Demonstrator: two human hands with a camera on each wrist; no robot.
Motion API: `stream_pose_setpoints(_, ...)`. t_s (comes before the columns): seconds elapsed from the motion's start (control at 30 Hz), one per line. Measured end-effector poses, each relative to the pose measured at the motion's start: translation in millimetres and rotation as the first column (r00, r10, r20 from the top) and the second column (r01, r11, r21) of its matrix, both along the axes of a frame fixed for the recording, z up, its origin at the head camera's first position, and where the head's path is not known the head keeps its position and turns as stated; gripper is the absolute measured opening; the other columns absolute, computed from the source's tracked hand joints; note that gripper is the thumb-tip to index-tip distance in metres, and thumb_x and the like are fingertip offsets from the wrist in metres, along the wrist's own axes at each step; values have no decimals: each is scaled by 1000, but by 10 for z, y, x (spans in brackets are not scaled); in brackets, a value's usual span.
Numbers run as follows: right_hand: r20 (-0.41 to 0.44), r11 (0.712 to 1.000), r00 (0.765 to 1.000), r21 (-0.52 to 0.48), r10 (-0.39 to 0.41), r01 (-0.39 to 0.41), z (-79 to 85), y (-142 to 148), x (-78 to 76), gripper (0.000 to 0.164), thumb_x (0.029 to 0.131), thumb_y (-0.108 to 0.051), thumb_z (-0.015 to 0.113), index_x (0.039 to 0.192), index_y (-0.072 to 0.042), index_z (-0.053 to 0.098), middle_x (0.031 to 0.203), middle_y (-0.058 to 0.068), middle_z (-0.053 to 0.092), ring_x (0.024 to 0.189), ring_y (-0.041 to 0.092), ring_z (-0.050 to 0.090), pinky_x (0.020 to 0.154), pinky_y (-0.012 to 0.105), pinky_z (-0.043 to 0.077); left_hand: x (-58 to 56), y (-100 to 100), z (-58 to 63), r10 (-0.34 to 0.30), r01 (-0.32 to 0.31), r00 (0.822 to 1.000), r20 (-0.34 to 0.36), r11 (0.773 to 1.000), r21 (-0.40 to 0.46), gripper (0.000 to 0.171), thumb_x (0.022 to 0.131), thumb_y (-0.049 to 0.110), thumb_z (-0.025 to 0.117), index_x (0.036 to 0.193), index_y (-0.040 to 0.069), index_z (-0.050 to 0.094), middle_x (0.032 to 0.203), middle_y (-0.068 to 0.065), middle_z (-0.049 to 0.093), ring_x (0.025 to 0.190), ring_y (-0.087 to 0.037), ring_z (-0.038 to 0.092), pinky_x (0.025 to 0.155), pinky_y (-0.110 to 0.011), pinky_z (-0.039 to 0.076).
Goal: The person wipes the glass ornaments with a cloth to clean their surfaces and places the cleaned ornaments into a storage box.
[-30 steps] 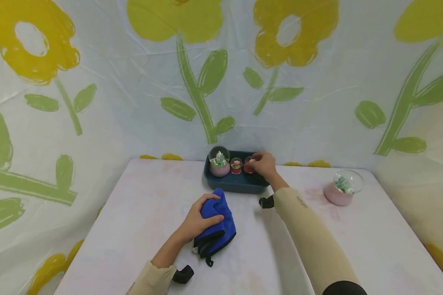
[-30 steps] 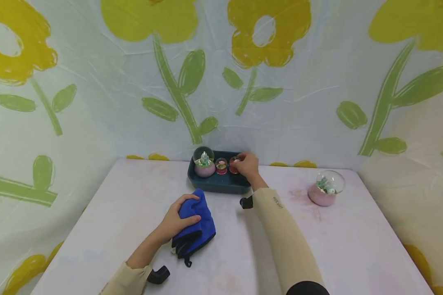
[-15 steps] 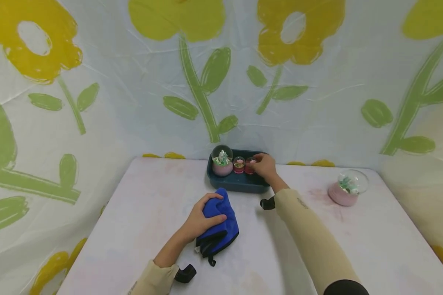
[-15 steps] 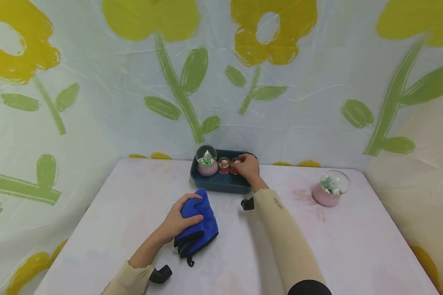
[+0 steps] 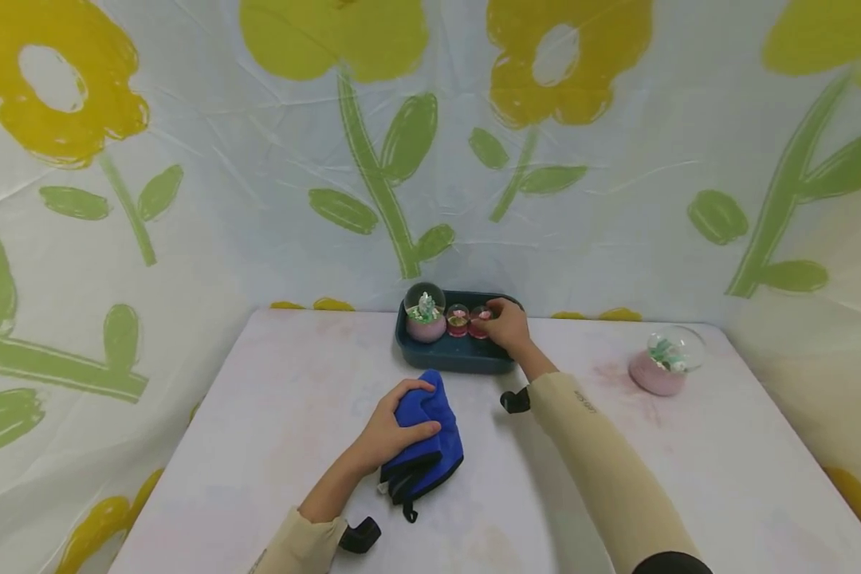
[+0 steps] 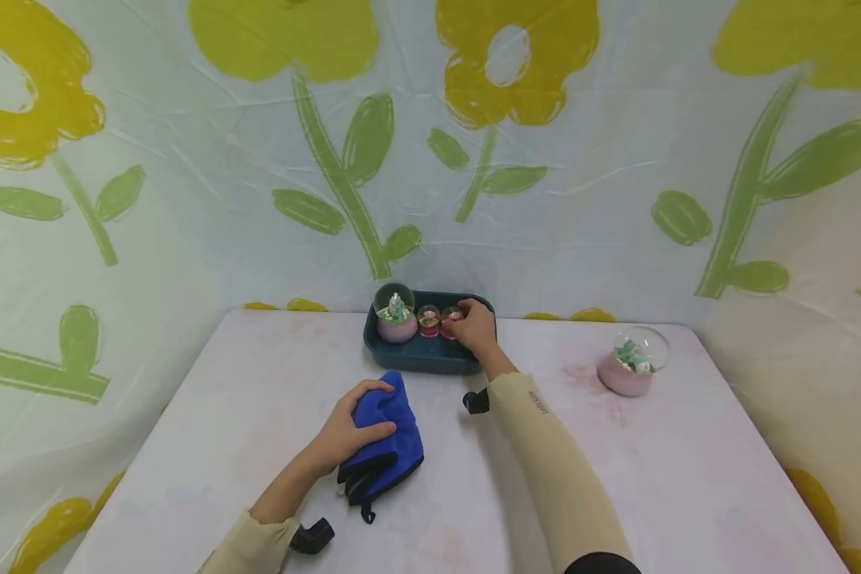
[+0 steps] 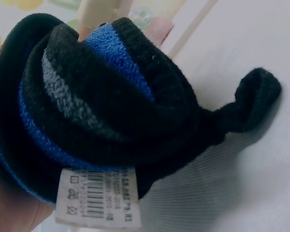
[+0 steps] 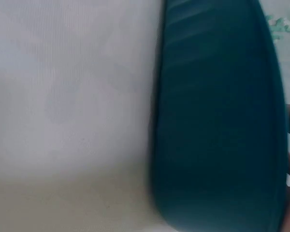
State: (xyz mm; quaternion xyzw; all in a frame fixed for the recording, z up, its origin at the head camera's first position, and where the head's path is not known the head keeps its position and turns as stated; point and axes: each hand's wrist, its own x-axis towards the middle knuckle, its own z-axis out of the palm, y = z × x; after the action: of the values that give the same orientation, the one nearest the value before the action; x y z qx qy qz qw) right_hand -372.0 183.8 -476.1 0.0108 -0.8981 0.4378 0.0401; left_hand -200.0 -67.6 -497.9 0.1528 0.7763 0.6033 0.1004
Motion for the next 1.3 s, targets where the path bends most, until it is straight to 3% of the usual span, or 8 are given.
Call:
stream_pose_setpoints(0.17, -34, 1000, 999, -16, -21, 20, 51, 86, 132, 59, 83, -19, 77, 130, 7, 52, 129, 26, 54, 120, 37, 49, 101, 47, 39, 22, 65, -32, -28, 28, 1000, -11, 999, 22, 49, 85, 34, 74, 128, 37, 51, 146, -5, 38, 123, -36, 45, 93, -56, 43)
stream_pose_setpoints(0.37, -66, 999, 997, -21, 32, -33, 139, 248, 456, 52, 86, -17, 75, 128, 6, 54, 129, 25, 55, 113, 39, 57, 91, 47, 48, 192, 102, -141, -69, 68, 997, 30, 997, 31, 48, 86, 36, 73, 129, 37, 51, 146, -7, 38, 121, -36, 46, 91, -54, 45)
stream_pose_setpoints(0.57, -165, 997, 984, -18, 67, -71, 475, 560, 701, 42, 89, -15, 71, 124, 3, 58, 124, 23, 58, 112, 42, 57, 84, 51, 51, 200, 92, -140, -64, 64, 998, 25, 998, 11, 47, 86, 37, 73, 127, 39, 51, 145, -6, 39, 120, -35, 47, 91, -55, 45)
stream_pose_setpoints(0.73, -210, 997, 977, 77, 34, -18, 704, 1034, 867, 40, 93, -22, 66, 125, 1, 57, 125, 22, 58, 112, 41, 56, 83, 52, 51, 140, 103, -105, -65, 66, 998, 17, 998, -15, 48, 85, 38, 74, 127, 38, 51, 146, -6, 39, 121, -36, 46, 92, -55, 45)
stream_pose_setpoints(0.9, -258, 994, 966, 103, -14, 42, 821, 1448, 993, 40, 93, -25, 66, 124, -1, 59, 124, 20, 59, 108, 39, 60, 76, 26, 53, 70, 90, -65, -56, 56, 998, 11, 998, -28, 49, 85, 36, 74, 128, 37, 51, 146, -6, 39, 122, -36, 46, 92, -56, 44)
stream_pose_setpoints(1.0, -298, 991, 954, 109, -40, 76, 797, 1659, 1055, 39, 92, -24, 68, 121, 0, 61, 123, 21, 60, 104, 39, 61, 69, 8, 43, 67, 86, -41, -52, 53, 999, 15, 998, -32, 49, 86, 32, 74, 129, 35, 51, 146, -6, 38, 123, -36, 45, 93, -56, 43)
stream_pose_setpoints(1.07, -325, 987, 943, 110, -75, 116, 756, 1789, 1103, 38, 91, -24, 68, 120, 0, 62, 121, 20, 60, 103, 38, 61, 69, 6, 40, 70, 88, -16, -55, 56, 998, 22, 998, -35, 49, 86, 29, 74, 129, 33, 51, 146, -8, 38, 122, -36, 45, 94, -56, 43)
stream_pose_setpoints(1.3, -465, 951, 844, 11, -268, 308, 471, 2154, 1217, 36, 86, -16, 74, 117, -1, 65, 119, 15, 61, 112, 25, 52, 85, 19, 37, 85, 86, 84, -58, 60, 997, 46, 998, -33, 49, 88, 23, 72, 131, 27, 51, 146, -13, 37, 121, -39, 45, 94, -56, 43)
